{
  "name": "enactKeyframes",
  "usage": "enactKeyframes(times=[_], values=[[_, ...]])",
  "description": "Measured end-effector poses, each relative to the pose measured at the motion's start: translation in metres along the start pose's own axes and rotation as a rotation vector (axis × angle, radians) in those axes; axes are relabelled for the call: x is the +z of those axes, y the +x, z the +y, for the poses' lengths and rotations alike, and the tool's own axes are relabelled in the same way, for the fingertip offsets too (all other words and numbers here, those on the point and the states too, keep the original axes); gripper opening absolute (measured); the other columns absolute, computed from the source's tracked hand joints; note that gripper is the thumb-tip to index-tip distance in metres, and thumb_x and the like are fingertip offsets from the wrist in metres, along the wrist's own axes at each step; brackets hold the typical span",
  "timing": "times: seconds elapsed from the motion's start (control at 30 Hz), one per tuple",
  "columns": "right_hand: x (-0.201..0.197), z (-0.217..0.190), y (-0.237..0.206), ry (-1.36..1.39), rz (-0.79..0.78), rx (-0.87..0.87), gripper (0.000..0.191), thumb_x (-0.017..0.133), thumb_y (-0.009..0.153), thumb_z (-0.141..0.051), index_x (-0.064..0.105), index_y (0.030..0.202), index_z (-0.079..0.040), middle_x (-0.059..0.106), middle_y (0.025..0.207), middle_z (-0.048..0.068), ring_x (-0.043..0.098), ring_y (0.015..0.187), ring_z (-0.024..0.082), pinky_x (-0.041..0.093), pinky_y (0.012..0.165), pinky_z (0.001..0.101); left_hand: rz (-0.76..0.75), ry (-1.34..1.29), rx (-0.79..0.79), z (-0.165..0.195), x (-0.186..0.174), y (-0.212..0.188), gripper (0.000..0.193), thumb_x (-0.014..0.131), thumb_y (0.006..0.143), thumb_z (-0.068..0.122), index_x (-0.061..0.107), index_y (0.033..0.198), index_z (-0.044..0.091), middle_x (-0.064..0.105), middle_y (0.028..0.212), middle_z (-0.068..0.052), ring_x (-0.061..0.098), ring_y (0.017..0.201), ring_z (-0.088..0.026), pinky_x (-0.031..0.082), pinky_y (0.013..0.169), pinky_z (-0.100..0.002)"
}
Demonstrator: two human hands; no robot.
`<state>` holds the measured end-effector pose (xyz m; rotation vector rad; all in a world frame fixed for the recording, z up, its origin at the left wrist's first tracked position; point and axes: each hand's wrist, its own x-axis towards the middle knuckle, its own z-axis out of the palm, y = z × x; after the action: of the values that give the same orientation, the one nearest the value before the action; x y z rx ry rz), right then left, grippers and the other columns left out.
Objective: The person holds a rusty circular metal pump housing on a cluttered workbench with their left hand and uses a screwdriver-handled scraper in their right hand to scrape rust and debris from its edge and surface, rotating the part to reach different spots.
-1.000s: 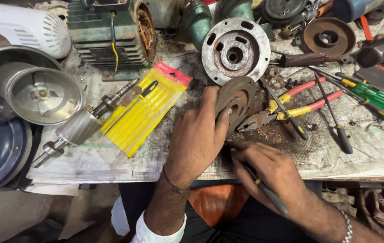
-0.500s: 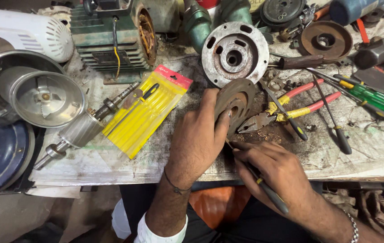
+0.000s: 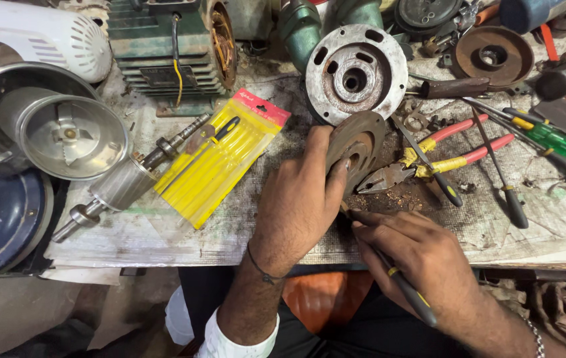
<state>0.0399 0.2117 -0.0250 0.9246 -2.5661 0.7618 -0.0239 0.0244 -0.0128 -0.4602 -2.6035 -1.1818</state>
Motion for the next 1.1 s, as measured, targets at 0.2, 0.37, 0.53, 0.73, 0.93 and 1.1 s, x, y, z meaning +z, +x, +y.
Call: enactKeyframes(times=[0.2,0.37,0.53,0.73,0.93,1.1], values=[[-0.001,-0.002,0.0,-0.057,-0.018,-0.017,0.03,0.076,0.073,-0.004,0.07,0.102,0.001,0.075,0.102,0.015,0.072,0.082,0.029,0.056,0.073,0.0409,0.016,0.01,0.022,0.0,0.001,0.0,0.038,0.065,0.098,0.024,0.049,0.128,0.008,0.074,0.085,-0.021,0.073,0.079,-0.044,0.059,0.066,-0.057],[-0.001,-0.007,0.002,-0.056,0.015,-0.028,0.029,0.075,0.074,-0.003,0.068,0.102,0.001,0.075,0.103,0.016,0.073,0.084,0.029,0.057,0.076,0.0408,0.01,0.019,0.009,0.0,0.002,0.0,0.038,0.066,0.097,0.024,0.049,0.128,0.008,0.074,0.084,-0.022,0.072,0.079,-0.045,0.058,0.066,-0.058],[0.003,-0.005,0.0,-0.032,0.0,0.004,0.029,0.076,0.075,-0.003,0.068,0.102,0.001,0.075,0.102,0.016,0.073,0.083,0.03,0.058,0.076,0.0404,0.017,0.002,0.034,-0.002,0.002,-0.001,0.039,0.065,0.098,0.023,0.048,0.13,0.008,0.074,0.086,-0.022,0.072,0.08,-0.046,0.057,0.067,-0.058],[0.005,-0.001,-0.001,-0.036,-0.025,0.021,0.029,0.076,0.073,-0.003,0.069,0.101,0.0,0.075,0.099,0.015,0.072,0.082,0.032,0.057,0.076,0.0423,0.014,0.033,0.026,-0.003,0.003,0.001,0.041,0.066,0.097,0.024,0.048,0.13,0.007,0.074,0.085,-0.022,0.072,0.079,-0.046,0.056,0.066,-0.059],[0.002,0.006,-0.001,0.004,-0.007,0.013,0.027,0.076,0.075,-0.004,0.068,0.101,-0.002,0.075,0.108,0.015,0.074,0.089,0.03,0.058,0.08,0.0401,-0.007,-0.001,0.015,-0.002,0.002,0.001,0.041,0.065,0.098,0.024,0.047,0.131,0.008,0.074,0.083,-0.021,0.073,0.079,-0.044,0.058,0.067,-0.057],[-0.002,0.004,-0.002,-0.033,-0.047,-0.007,0.03,0.076,0.074,-0.004,0.069,0.103,0.0,0.075,0.11,0.016,0.072,0.086,0.031,0.056,0.077,0.0409,0.011,0.02,0.01,-0.001,0.002,0.0,0.04,0.066,0.096,0.023,0.049,0.13,0.009,0.074,0.083,-0.022,0.072,0.078,-0.045,0.057,0.067,-0.059]])
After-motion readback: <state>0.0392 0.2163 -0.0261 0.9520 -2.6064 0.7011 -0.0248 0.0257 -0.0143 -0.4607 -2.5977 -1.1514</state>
